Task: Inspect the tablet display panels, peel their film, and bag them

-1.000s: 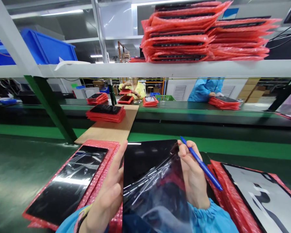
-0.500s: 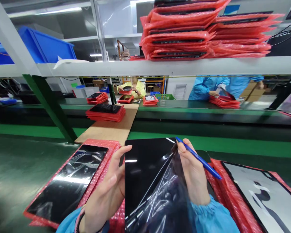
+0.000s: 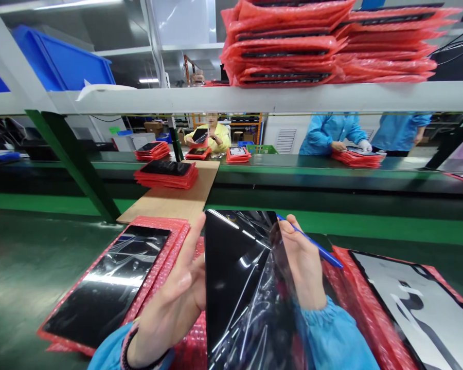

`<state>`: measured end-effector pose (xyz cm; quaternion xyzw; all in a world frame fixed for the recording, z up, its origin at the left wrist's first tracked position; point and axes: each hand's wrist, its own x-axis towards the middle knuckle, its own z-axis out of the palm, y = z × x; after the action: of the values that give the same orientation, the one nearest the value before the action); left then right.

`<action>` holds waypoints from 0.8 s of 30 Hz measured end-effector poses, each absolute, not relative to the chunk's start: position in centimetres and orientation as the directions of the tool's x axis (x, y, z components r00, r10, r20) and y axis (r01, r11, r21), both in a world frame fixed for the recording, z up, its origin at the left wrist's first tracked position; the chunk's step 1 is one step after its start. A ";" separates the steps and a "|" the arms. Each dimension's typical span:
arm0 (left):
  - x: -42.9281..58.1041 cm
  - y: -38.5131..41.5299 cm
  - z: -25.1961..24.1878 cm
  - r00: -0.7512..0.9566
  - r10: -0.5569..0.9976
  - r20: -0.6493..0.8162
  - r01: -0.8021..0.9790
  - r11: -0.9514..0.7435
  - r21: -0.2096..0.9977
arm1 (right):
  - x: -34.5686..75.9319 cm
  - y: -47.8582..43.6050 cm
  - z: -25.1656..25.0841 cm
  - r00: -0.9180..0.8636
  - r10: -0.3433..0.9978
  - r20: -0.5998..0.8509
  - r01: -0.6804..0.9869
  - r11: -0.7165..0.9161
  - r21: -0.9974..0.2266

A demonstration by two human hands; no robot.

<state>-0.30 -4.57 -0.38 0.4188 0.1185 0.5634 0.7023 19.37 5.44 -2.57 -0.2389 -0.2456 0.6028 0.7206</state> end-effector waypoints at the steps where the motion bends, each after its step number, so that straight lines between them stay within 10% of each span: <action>1: -0.2 -4.6 -0.4 0.329 0.898 0.292 -0.689 0.017 0.725 | 19.4 5.5 -2.5 0.159 0.986 0.051 -0.766 0.155 -0.624; 24: -0.1 -3.0 -0.2 0.268 0.930 0.251 -0.673 -0.005 0.740 | 19.0 5.1 -1.1 0.311 0.950 -0.017 -0.766 0.240 -0.596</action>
<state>-0.07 -3.03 -0.23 0.4029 0.1598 0.5834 0.6869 19.05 5.12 -1.14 -0.2589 -0.1777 0.5593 0.7672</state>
